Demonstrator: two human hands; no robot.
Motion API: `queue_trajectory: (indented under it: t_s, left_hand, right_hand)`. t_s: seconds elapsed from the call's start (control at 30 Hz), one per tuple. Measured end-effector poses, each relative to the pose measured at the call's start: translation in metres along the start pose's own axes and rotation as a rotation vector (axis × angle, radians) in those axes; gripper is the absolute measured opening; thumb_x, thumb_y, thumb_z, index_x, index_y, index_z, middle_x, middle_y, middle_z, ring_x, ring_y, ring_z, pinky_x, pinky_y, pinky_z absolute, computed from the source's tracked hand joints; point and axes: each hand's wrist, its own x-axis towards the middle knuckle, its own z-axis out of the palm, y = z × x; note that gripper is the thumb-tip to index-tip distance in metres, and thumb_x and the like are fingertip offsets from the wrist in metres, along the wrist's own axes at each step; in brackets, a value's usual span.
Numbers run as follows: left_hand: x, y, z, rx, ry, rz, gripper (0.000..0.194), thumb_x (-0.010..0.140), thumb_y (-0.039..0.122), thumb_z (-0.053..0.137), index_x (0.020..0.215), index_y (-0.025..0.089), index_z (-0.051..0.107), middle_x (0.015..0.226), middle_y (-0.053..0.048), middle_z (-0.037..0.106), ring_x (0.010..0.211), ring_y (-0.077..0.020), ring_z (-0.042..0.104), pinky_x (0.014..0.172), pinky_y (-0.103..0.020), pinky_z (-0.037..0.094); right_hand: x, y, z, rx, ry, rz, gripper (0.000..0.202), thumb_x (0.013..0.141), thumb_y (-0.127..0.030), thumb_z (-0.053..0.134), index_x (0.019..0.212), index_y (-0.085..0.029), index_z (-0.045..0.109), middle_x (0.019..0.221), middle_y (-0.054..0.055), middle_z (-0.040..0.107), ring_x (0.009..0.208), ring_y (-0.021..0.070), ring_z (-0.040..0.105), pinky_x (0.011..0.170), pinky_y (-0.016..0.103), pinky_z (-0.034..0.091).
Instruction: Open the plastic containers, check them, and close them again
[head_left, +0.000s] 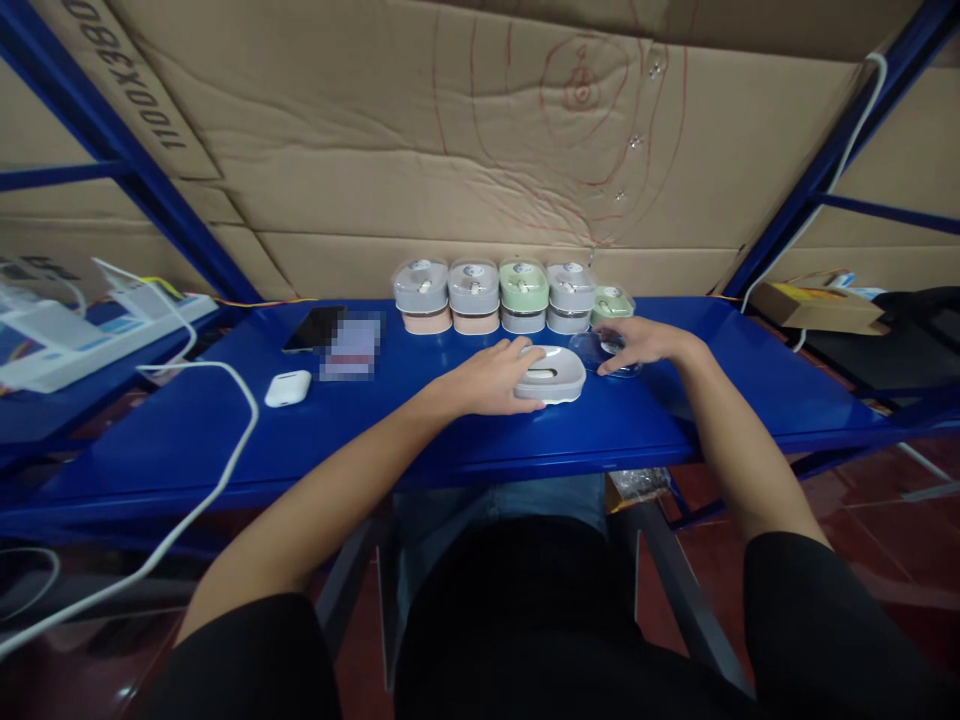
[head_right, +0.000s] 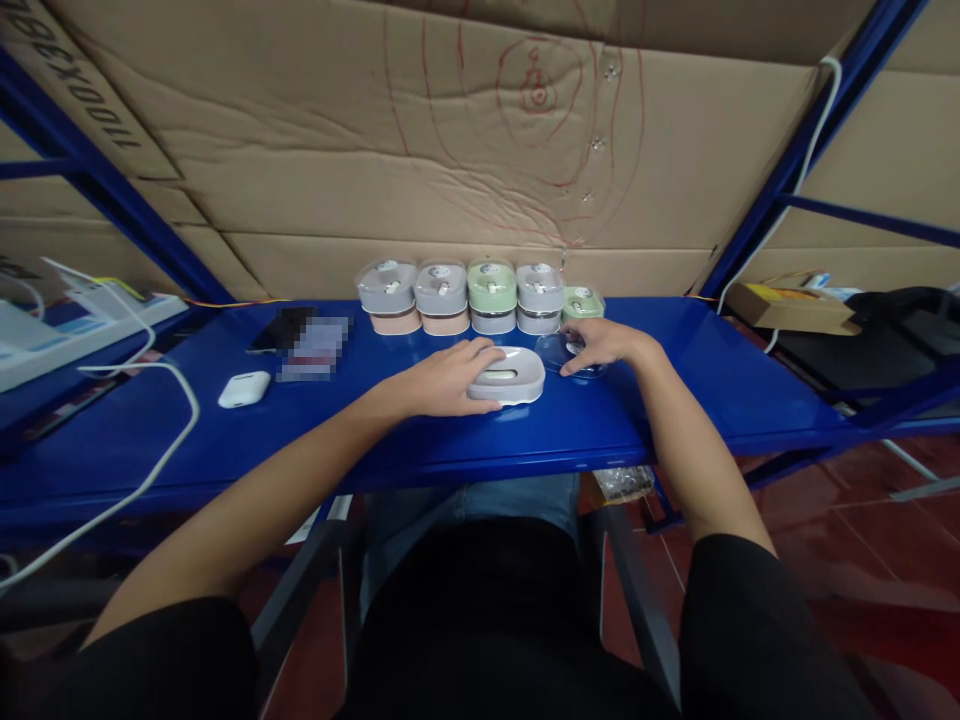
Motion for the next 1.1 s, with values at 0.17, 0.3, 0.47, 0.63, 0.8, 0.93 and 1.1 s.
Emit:
queue_trajectory:
  t_s: [0.17, 0.3, 0.47, 0.63, 0.8, 0.93, 1.1]
  left_hand:
    - [0.004, -0.010, 0.009, -0.127, 0.002, -0.014, 0.098, 0.091, 0.063, 0.077, 0.174, 0.020, 0.050, 0.170, -0.024, 0.058, 0.154, -0.0538, 0.056, 0.131, -0.070, 0.044]
    - [0.012, -0.021, 0.027, -0.411, 0.111, -0.082, 0.144, 0.073, 0.066, 0.098, 0.186, 0.022, 0.021, 0.186, -0.026, 0.040, 0.170, -0.0537, 0.041, 0.139, -0.069, 0.037]
    - [0.021, -0.023, 0.043, -0.581, 0.214, -0.171, 0.169, 0.059, 0.063, 0.110, 0.187, 0.018, 0.009, 0.181, -0.032, 0.045, 0.167, -0.0550, 0.048, 0.139, -0.072, 0.037]
    - [0.022, -0.027, 0.045, -0.641, 0.218, -0.164, 0.174, 0.059, 0.058, 0.112, 0.189, 0.026, 0.001, 0.178, -0.029, 0.052, 0.166, -0.0555, 0.051, 0.135, -0.076, 0.040]
    - [0.020, -0.034, 0.040, -0.620, 0.182, -0.176, 0.173, 0.058, 0.060, 0.110, 0.190, 0.023, 0.004, 0.179, -0.030, 0.052, 0.167, -0.0564, 0.050, 0.136, -0.075, 0.040]
    - [0.018, -0.037, 0.034, -0.562, 0.157, -0.168, 0.166, 0.060, 0.063, 0.109, 0.189, 0.024, 0.012, 0.182, -0.030, 0.048, 0.167, -0.0570, 0.049, 0.133, -0.074, 0.044]
    - [0.014, -0.040, 0.025, -0.511, 0.096, -0.127, 0.156, 0.067, 0.069, 0.102, 0.189, 0.023, 0.017, 0.178, -0.029, 0.054, 0.167, -0.0525, 0.051, 0.135, -0.070, 0.042]
  right_hand:
    - [-0.007, -0.009, -0.003, 0.016, 0.070, -0.016, 0.094, 0.068, -0.067, 0.100, 0.149, -0.026, 0.078, 0.140, 0.015, 0.085, 0.126, 0.0431, 0.080, 0.114, 0.058, 0.064]
    - [-0.015, -0.028, -0.005, 0.070, 0.261, -0.176, 0.087, 0.077, -0.067, 0.093, 0.153, -0.026, 0.078, 0.147, 0.015, 0.082, 0.128, 0.0439, 0.078, 0.116, 0.061, 0.061]
    - [-0.012, -0.061, 0.012, 0.082, 0.260, -0.469, 0.082, 0.085, -0.065, 0.089, 0.158, -0.029, 0.075, 0.151, 0.013, 0.079, 0.137, 0.0427, 0.073, 0.123, 0.064, 0.055]
    - [0.003, -0.074, 0.040, 0.065, 0.185, -0.539, 0.091, 0.085, -0.064, 0.090, 0.166, -0.028, 0.069, 0.152, 0.015, 0.075, 0.138, 0.0417, 0.071, 0.123, 0.063, 0.055]
    - [0.006, -0.074, 0.047, 0.081, 0.158, -0.543, 0.092, 0.091, -0.065, 0.083, 0.171, -0.026, 0.064, 0.158, 0.016, 0.071, 0.145, 0.0414, 0.068, 0.128, 0.062, 0.052]
    - [0.006, -0.076, 0.047, 0.062, 0.133, -0.513, 0.091, 0.093, -0.068, 0.081, 0.174, -0.033, 0.060, 0.157, 0.012, 0.072, 0.144, 0.0411, 0.069, 0.128, 0.060, 0.054]
    - [-0.015, -0.064, 0.042, 0.044, 0.140, -0.418, 0.094, 0.092, -0.073, 0.081, 0.175, -0.035, 0.058, 0.155, 0.013, 0.074, 0.139, 0.0434, 0.071, 0.125, 0.064, 0.056]
